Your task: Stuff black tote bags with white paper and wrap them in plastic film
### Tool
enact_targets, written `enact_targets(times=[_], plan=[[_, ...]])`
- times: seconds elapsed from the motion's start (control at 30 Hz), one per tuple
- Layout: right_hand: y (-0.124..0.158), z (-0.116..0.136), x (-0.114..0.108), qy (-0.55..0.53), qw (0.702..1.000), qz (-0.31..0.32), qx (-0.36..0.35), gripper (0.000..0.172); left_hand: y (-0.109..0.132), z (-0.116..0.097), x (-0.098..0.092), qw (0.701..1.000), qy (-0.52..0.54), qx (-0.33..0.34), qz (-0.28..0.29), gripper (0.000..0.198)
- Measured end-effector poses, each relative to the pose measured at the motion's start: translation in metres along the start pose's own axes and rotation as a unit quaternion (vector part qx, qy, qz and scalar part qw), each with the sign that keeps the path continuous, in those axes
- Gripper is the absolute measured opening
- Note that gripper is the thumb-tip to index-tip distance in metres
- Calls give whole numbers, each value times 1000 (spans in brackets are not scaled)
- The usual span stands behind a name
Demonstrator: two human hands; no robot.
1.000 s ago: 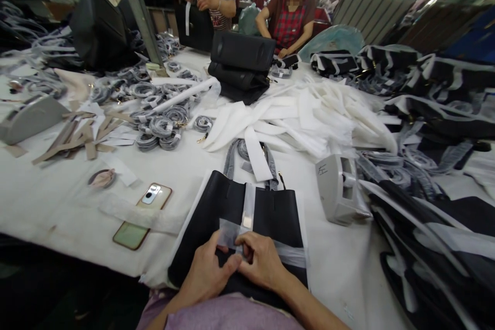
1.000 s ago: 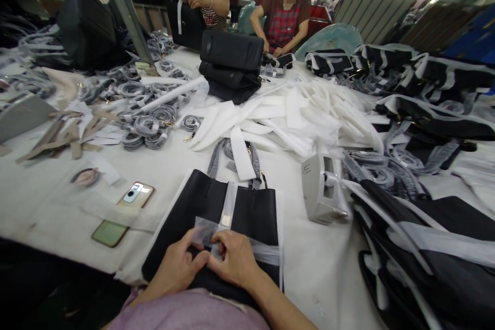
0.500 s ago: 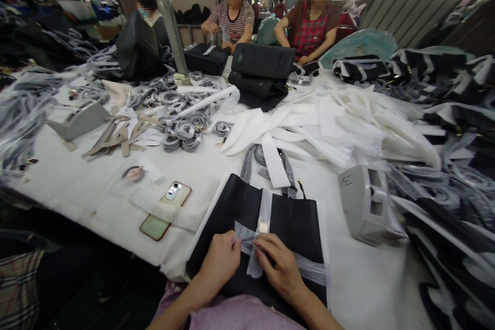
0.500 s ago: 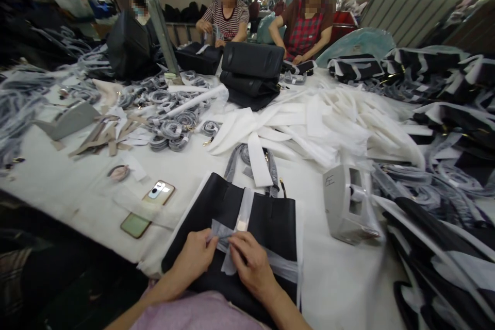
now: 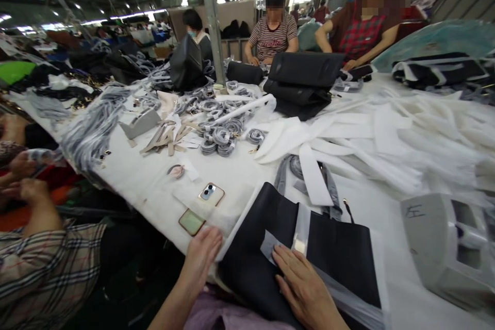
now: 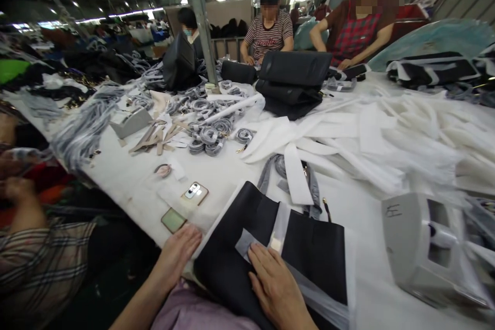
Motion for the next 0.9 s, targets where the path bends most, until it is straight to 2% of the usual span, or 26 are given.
enact_targets(times=[0.07,0.17,0.3,0.43,0.5,0.57,0.63,0.7,0.8,0.9], plan=[[0,0,0,2,1000,-3,-2,48,-5,9,9,999,25,-29,37,19],[0,0,0,-8,1000,-9,4,48,-15,15,26,995,49,-64,64,20],[1,0,-2,-30,999,-8,20,50,-35,7,36,991,47,-81,91,27],[1,0,-3,-60,998,3,37,51,-40,-21,39,996,48,-10,81,34],[1,1,-5,-79,996,4,46,52,-29,-35,44,994,59,42,76,37],[1,2,-6,-92,994,6,55,52,-10,-42,56,988,21,105,113,42],[0,3,-8,-101,993,16,62,52,15,-40,75,961,-82,182,193,45],[-1,3,-10,-109,991,29,72,51,39,-28,94,907,-199,254,270,44],[-3,5,-12,-127,987,45,83,52,59,2,116,844,-289,300,337,43],[1,6,-6,-160,982,42,89,51,66,24,132,793,-330,325,396,43]])
Point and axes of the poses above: each hand's wrist, its own y-axis away from the middle knuckle, its own x-axis out of the palm, z = x × y, the point moved 4 cm from there along -y, towards the middle knuckle, and after that the axes turned 1 degree about y, right-handed, at the moved point
